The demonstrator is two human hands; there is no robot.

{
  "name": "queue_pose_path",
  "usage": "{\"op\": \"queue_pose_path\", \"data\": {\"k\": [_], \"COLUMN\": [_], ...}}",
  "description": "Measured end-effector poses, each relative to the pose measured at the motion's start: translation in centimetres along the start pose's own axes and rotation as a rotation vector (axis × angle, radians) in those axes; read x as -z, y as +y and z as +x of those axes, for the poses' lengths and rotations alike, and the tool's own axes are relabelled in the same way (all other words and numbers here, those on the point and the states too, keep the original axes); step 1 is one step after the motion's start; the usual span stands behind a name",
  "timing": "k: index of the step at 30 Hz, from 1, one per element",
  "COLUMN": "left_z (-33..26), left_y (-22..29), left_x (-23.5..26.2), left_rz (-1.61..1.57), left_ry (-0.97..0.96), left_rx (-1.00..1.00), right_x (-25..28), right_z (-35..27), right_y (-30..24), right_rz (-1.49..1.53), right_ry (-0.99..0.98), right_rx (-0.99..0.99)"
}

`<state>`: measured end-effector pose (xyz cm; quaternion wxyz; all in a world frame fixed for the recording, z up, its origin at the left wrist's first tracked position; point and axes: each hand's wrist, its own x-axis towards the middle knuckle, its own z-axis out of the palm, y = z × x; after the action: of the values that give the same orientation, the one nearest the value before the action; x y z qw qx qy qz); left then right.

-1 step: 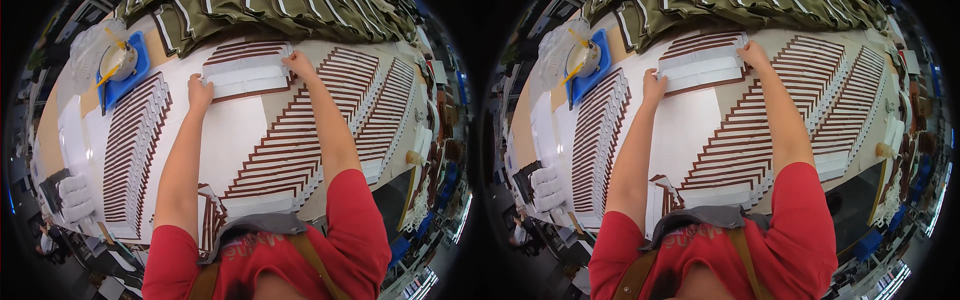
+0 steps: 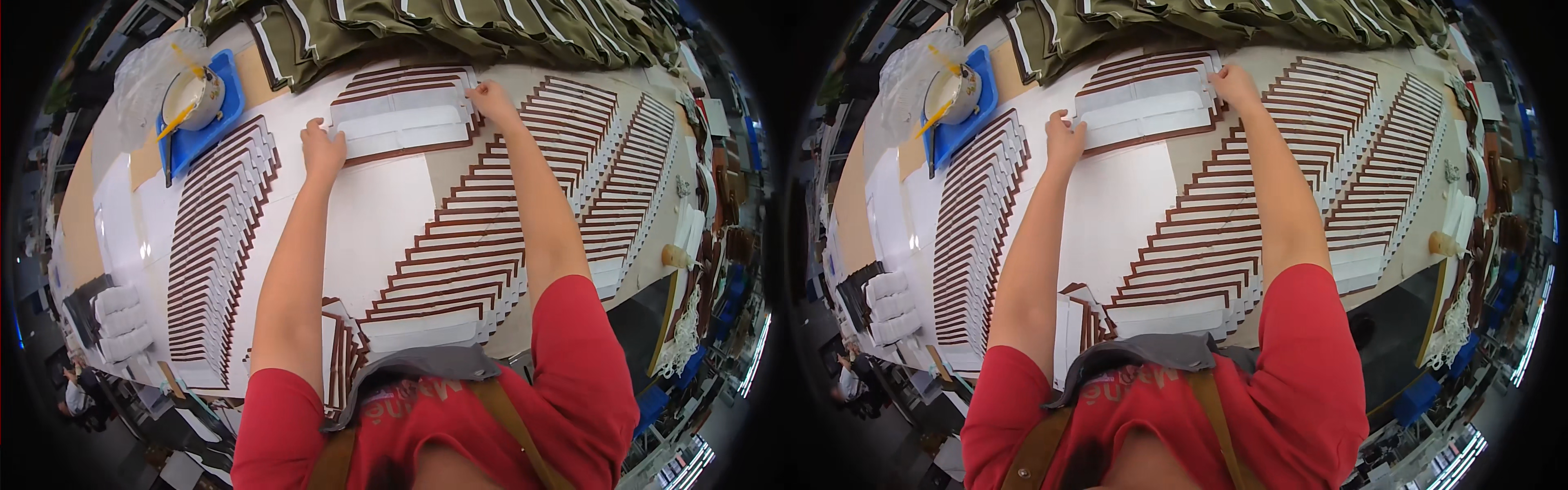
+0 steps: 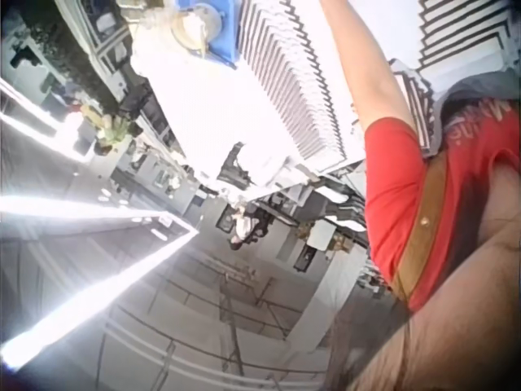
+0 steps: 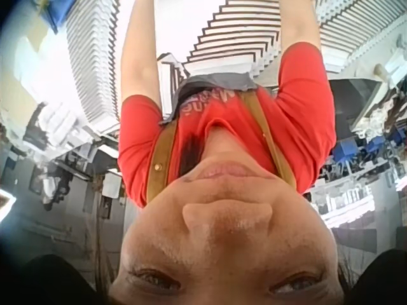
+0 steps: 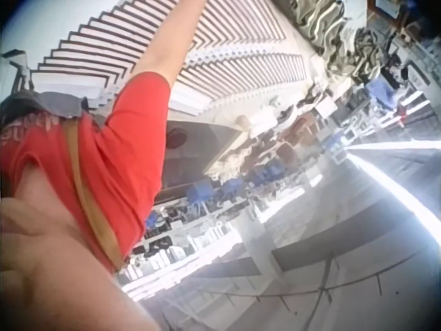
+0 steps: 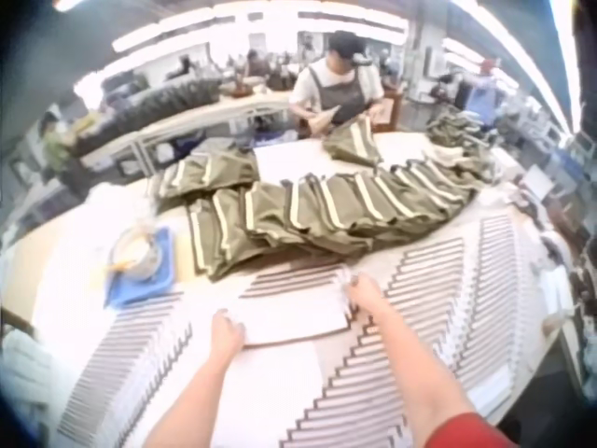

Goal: The person assembles face masks by hand on a large table. They pick up white mask bodies and brown frames, align them, and press them together. The person also briefly cleans the table surface and handles a red string. The assembled masks are stacked in neat piles on the table.

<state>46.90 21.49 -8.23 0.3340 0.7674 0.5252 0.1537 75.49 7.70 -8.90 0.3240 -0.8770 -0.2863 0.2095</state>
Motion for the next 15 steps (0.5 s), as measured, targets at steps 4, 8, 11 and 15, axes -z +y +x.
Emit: {"op": "queue_pose_path", "data": {"k": [4, 8, 11, 15], "left_z": [-4.5, -14.8, -24.4, -37.6], "left_y": [-1.7, -6.9, -14.1, -18.0], "left_x": [3.3, 8.1, 11.4, 15.4], "left_rz": [-0.074, -0.024, 0.118, 0.221], "left_ry": [0.102, 0.120, 0.172, 0.270], "left_rx": [-0.100, -0.050, 0.025, 0.394], "right_x": [2.4, -1.2, -6.6, -14.1], "right_z": [-1.3, -10.3, -20.2, -29.4], "right_y": [0.0, -4.2, -7.0, -9.5], "right_rz": [0.049, 0.168, 0.293, 0.337], "right_ry": [0.128, -0.258, -0.698, -0.996], "right_rx": [0.114, 0.143, 0.154, 0.296]}}
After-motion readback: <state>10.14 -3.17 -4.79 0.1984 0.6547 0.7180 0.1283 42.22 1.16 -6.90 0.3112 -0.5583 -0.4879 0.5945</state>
